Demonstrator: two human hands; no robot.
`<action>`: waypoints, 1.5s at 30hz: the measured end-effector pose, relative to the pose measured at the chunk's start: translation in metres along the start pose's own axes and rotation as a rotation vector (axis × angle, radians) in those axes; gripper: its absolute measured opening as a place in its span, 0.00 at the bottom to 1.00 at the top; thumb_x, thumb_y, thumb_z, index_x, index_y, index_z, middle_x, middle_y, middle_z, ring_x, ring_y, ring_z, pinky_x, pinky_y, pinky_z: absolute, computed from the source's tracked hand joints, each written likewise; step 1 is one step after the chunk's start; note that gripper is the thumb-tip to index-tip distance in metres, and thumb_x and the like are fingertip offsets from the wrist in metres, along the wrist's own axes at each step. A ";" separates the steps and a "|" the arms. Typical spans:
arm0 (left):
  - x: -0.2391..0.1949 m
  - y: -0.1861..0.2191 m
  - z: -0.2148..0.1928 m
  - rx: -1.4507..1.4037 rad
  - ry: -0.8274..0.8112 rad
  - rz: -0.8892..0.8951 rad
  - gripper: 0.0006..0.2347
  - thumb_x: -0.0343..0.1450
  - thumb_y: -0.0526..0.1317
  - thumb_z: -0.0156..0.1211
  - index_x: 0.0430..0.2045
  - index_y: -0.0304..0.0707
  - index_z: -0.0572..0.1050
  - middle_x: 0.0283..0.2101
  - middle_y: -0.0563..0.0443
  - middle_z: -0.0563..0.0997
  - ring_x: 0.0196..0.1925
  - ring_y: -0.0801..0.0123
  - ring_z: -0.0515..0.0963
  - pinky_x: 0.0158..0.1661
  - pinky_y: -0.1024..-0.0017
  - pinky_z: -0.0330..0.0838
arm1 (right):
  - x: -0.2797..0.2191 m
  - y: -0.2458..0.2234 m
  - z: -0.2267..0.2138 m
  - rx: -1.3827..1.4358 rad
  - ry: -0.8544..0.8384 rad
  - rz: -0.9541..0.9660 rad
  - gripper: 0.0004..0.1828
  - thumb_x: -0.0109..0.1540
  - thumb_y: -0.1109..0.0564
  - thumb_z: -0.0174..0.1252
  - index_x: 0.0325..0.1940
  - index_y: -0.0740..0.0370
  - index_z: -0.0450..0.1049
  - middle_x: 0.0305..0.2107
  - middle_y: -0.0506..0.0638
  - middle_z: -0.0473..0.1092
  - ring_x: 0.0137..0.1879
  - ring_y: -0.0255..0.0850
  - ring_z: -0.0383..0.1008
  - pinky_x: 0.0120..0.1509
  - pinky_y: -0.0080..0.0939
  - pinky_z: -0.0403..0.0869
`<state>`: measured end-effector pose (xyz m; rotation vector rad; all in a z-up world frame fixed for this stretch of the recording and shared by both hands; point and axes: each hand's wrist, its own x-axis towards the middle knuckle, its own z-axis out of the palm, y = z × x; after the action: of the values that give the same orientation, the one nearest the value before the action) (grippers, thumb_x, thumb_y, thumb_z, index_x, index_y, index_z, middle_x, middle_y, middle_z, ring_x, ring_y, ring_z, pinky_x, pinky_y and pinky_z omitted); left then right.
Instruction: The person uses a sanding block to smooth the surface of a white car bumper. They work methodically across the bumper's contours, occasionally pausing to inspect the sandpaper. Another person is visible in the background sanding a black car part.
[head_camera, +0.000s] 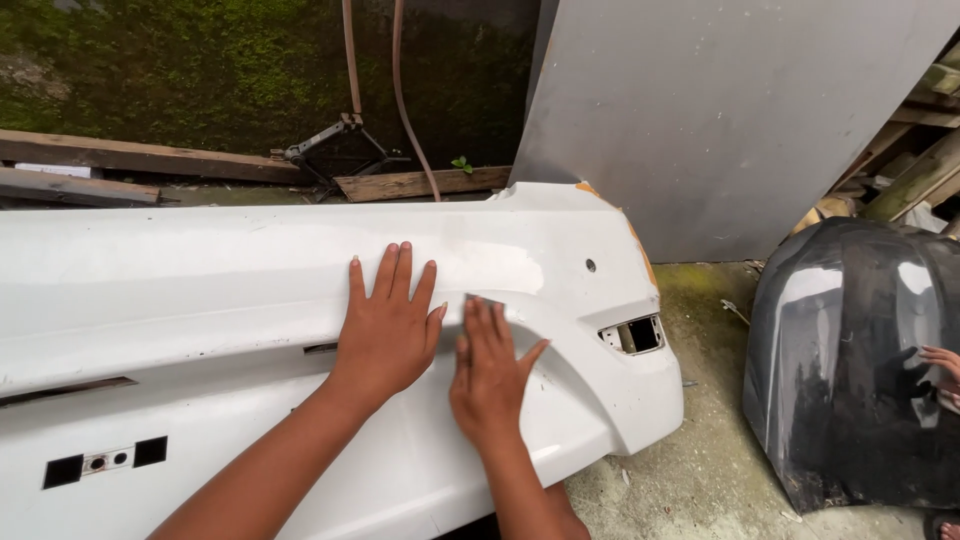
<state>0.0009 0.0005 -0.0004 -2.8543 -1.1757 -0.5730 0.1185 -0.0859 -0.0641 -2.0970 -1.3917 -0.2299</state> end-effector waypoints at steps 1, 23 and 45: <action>0.000 0.000 0.000 -0.002 0.004 0.002 0.25 0.80 0.51 0.32 0.69 0.38 0.63 0.73 0.28 0.59 0.79 0.43 0.51 0.69 0.32 0.32 | -0.002 0.003 -0.002 -0.003 0.003 -0.001 0.25 0.72 0.50 0.39 0.74 0.46 0.62 0.72 0.44 0.60 0.78 0.45 0.54 0.70 0.91 0.30; 0.004 -0.014 0.046 0.245 0.313 0.058 0.25 0.78 0.54 0.34 0.67 0.45 0.64 0.73 0.34 0.61 0.77 0.50 0.55 0.68 0.38 0.49 | 0.006 0.059 0.008 0.004 0.125 0.207 0.27 0.72 0.47 0.34 0.75 0.43 0.61 0.72 0.41 0.60 0.79 0.42 0.53 0.72 0.87 0.27; 0.001 0.001 0.000 0.008 -0.003 0.001 0.25 0.79 0.51 0.33 0.69 0.39 0.62 0.73 0.28 0.59 0.78 0.42 0.51 0.69 0.31 0.33 | -0.010 -0.004 0.013 0.030 0.114 -0.105 0.24 0.71 0.52 0.43 0.71 0.51 0.66 0.69 0.47 0.64 0.78 0.49 0.54 0.74 0.83 0.30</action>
<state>0.0019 0.0007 0.0003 -2.8502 -1.1737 -0.5638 0.1082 -0.0852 -0.0775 -1.9577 -1.4291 -0.3637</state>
